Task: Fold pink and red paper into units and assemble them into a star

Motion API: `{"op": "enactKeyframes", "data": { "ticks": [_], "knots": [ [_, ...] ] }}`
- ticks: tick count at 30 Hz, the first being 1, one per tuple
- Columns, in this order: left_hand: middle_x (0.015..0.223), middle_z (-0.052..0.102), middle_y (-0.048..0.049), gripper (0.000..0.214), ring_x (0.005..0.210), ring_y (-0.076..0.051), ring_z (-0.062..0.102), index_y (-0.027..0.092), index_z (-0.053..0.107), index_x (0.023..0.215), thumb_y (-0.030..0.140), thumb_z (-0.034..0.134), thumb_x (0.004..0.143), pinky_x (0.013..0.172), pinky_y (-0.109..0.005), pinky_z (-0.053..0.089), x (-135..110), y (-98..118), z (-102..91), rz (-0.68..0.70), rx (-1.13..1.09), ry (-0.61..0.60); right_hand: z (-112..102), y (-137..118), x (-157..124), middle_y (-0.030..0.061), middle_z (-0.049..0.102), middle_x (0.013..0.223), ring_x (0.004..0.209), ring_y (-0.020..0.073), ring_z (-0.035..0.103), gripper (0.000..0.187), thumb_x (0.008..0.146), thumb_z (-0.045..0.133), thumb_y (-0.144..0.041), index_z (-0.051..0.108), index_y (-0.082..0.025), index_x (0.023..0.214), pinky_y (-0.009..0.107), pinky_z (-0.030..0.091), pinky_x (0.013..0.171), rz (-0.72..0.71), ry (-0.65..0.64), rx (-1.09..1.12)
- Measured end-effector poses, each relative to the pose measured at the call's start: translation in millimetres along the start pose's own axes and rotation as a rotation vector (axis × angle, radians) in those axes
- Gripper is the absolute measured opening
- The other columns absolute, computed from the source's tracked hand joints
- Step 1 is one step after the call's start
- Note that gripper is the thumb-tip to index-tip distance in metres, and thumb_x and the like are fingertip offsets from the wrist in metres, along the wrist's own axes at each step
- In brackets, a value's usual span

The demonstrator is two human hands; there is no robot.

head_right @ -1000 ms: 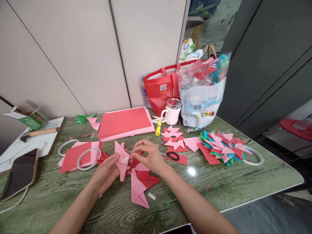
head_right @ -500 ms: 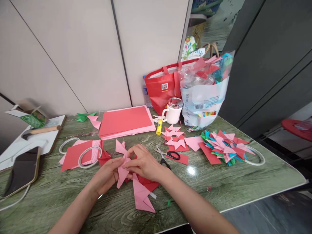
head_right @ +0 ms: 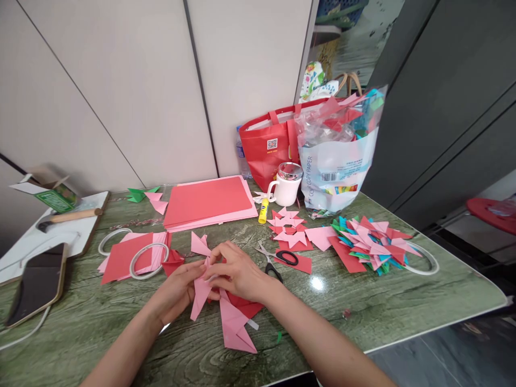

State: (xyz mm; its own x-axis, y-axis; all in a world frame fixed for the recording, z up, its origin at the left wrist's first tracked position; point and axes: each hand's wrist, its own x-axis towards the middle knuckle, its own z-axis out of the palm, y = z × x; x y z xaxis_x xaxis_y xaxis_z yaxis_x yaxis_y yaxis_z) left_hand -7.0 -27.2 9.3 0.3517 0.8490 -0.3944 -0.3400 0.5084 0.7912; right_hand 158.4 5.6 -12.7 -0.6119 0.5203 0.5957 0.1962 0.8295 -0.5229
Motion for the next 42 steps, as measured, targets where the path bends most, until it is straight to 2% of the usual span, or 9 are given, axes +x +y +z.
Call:
{"op": "enactKeyframes", "data": {
  "ticks": [6,11,19,23,29,35,37,42],
  "knots": [
    [0.068,0.069,-0.0083,0.019,0.052,-0.018,0.064,0.009,0.064,0.092,0.019,0.062,0.076,0.048,-0.029,0.053,0,0,-1.6,0.056,0.017,0.037,0,0,0,0.0038,0.051,0.089,0.087,0.0160,0.049,0.002,0.079,0.065,-0.019,0.065,-0.019,0.077,0.032,0.044,0.078,0.028,0.003,-0.005],
    [0.075,0.069,-0.0080,0.022,0.056,-0.017,0.064,0.010,0.064,0.095,0.021,0.064,0.075,0.048,-0.027,0.053,-2,3,1.1,0.072,0.021,0.051,0,-1,2,0.0042,0.052,0.088,0.086,0.0155,0.050,0.006,0.081,0.063,-0.022,0.065,-0.019,0.086,0.032,0.044,0.078,0.015,0.048,0.057],
    [0.078,0.069,-0.0066,0.038,0.055,-0.016,0.063,0.012,0.062,0.104,0.030,0.068,0.072,0.048,-0.026,0.051,-4,-2,5.2,0.100,0.096,0.073,6,-2,1,0.0032,0.052,0.088,0.086,0.0150,0.049,0.004,0.082,0.061,-0.016,0.063,-0.019,0.083,0.032,0.043,0.079,0.004,0.063,0.068],
    [0.084,0.069,-0.0070,0.044,0.062,-0.018,0.064,0.013,0.061,0.106,0.036,0.070,0.069,0.051,-0.027,0.051,-3,-5,7.5,0.127,0.098,0.072,6,-3,0,0.0030,0.051,0.087,0.087,0.0154,0.048,0.005,0.081,0.061,-0.014,0.060,-0.018,0.079,0.031,0.042,0.078,0.020,0.061,0.067],
    [0.087,0.067,-0.0061,0.052,0.070,-0.017,0.062,0.013,0.059,0.112,0.034,0.072,0.066,0.055,-0.024,0.049,-2,-7,7.8,0.172,0.043,0.152,7,-4,1,0.0040,0.052,0.087,0.084,0.0158,0.048,0.003,0.083,0.059,-0.018,0.058,-0.018,0.079,0.031,0.043,0.075,0.044,0.103,0.031],
    [0.081,0.066,-0.0020,0.060,0.072,-0.013,0.058,0.014,0.053,0.122,0.027,0.072,0.066,0.066,-0.023,0.046,-1,-10,5.7,0.193,-0.004,0.261,8,-3,1,0.0038,0.052,0.084,0.081,0.0159,0.049,0.006,0.084,0.058,-0.019,0.060,-0.019,0.079,0.031,0.042,0.073,0.002,0.180,-0.004],
    [0.079,0.065,-0.0018,0.058,0.072,-0.014,0.058,0.014,0.054,0.122,0.028,0.071,0.067,0.067,-0.024,0.046,-1,-11,5.7,0.197,0.004,0.256,7,-3,1,0.0037,0.051,0.084,0.081,0.0158,0.048,0.008,0.085,0.056,-0.018,0.060,-0.019,0.078,0.031,0.042,0.072,-0.003,0.170,-0.021],
    [0.090,0.067,-0.0046,0.045,0.084,-0.017,0.058,0.014,0.062,0.110,0.025,0.071,0.067,0.076,-0.025,0.045,-1,-10,8.6,0.232,-0.005,0.245,8,-4,1,0.0046,0.051,0.086,0.082,0.0166,0.046,0.009,0.086,0.053,-0.017,0.057,-0.018,0.078,0.031,0.041,0.073,0.009,0.118,-0.079]
  ]
}}
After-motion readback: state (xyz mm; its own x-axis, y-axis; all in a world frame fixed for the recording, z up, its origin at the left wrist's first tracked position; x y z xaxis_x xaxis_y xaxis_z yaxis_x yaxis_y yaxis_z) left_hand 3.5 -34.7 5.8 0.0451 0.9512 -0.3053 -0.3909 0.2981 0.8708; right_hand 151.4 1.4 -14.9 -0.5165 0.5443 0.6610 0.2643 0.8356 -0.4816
